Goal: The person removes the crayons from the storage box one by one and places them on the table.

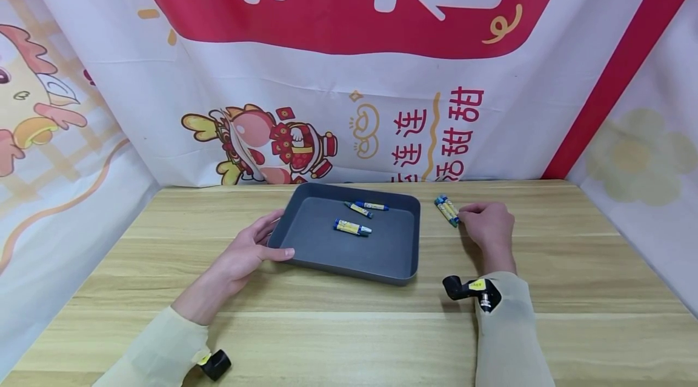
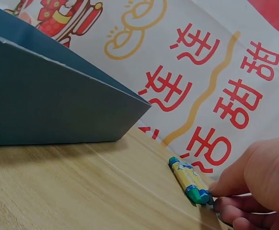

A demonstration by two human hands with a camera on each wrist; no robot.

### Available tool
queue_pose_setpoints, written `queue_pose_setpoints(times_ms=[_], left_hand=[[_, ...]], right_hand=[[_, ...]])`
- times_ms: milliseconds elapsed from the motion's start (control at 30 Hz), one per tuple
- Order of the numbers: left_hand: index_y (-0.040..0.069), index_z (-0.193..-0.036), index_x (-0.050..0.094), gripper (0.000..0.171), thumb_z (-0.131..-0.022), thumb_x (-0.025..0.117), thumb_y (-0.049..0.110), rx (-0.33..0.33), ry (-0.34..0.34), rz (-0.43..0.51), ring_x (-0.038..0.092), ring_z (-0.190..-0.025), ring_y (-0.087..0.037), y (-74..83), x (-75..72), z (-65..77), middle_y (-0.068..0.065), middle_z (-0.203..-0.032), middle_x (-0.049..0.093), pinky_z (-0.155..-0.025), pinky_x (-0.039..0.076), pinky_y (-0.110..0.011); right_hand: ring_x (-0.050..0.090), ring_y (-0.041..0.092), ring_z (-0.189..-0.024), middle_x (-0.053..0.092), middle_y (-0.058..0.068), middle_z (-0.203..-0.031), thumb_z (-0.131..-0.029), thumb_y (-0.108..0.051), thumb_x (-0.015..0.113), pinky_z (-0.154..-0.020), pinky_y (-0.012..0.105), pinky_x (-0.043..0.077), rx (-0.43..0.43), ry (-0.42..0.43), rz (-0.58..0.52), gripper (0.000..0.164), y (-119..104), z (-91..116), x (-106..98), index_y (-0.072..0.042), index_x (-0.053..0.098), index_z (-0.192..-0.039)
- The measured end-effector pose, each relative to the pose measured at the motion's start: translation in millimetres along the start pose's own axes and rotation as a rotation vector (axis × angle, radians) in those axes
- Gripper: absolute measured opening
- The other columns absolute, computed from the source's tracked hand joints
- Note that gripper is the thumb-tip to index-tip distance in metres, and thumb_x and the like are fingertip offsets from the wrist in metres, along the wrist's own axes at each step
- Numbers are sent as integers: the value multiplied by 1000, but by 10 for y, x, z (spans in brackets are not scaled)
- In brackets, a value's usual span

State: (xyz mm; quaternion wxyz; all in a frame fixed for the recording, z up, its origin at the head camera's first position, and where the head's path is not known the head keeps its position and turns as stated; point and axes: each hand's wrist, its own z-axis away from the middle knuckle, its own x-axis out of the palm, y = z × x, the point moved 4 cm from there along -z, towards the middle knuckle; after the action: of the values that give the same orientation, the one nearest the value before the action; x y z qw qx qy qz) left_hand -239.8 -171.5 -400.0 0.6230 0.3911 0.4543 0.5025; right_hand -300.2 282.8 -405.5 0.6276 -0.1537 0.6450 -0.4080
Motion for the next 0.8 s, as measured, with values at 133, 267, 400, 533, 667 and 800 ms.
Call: queue_pose_setpoints(times_ms=[133,267,400,533,667,800], left_hand=[[27,-164,38,92,-88,85,6,-5,1,0,36,-156,-34,2,1,2,-7,-172,36,-133,24,-57],[28,-164,38,92,-88,85,7,-8,-1,-6,35,-156,-34,7,6,0,-7,-173,36,-133,24,-57],[28,-164,38,92,-88,85,7,-8,-2,-9,34,-157,-34,8,9,-5,-7,-173,36,-133,23,-58],[28,-164,38,92,-88,85,7,-6,-1,-6,34,-157,-34,7,8,-8,-7,-173,36,-133,24,-57],[28,-164,38,92,-88,85,6,-3,0,-3,35,-157,-34,6,7,-9,-7,-173,36,-133,24,-56],[28,-164,38,92,-88,85,6,-2,-1,-1,35,-157,-34,2,4,-11,-7,-172,36,-133,24,-56]], right_hand=[[57,38,-126,67,24,-138,-105,-31,63,-86,35,44,-14,8,-21,40,-53,14,-23,-5,72,-134],[58,35,-125,68,22,-138,-106,-35,61,-87,36,47,-53,19,-53,43,-165,37,-72,-8,71,-137],[59,32,-120,68,19,-138,-107,-39,61,-85,34,49,-77,12,-84,43,-326,88,-77,-10,70,-138],[61,32,-118,70,18,-134,-106,-34,64,-90,34,51,-131,42,-103,39,-514,157,-28,-10,72,-135],[64,32,-114,74,17,-126,-104,-31,67,-93,39,52,-221,77,-79,34,-688,233,40,-9,76,-128],[65,32,-109,75,17,-121,-104,-28,68,-93,41,55,-290,74,-61,30,-849,325,132,-9,78,-125]])
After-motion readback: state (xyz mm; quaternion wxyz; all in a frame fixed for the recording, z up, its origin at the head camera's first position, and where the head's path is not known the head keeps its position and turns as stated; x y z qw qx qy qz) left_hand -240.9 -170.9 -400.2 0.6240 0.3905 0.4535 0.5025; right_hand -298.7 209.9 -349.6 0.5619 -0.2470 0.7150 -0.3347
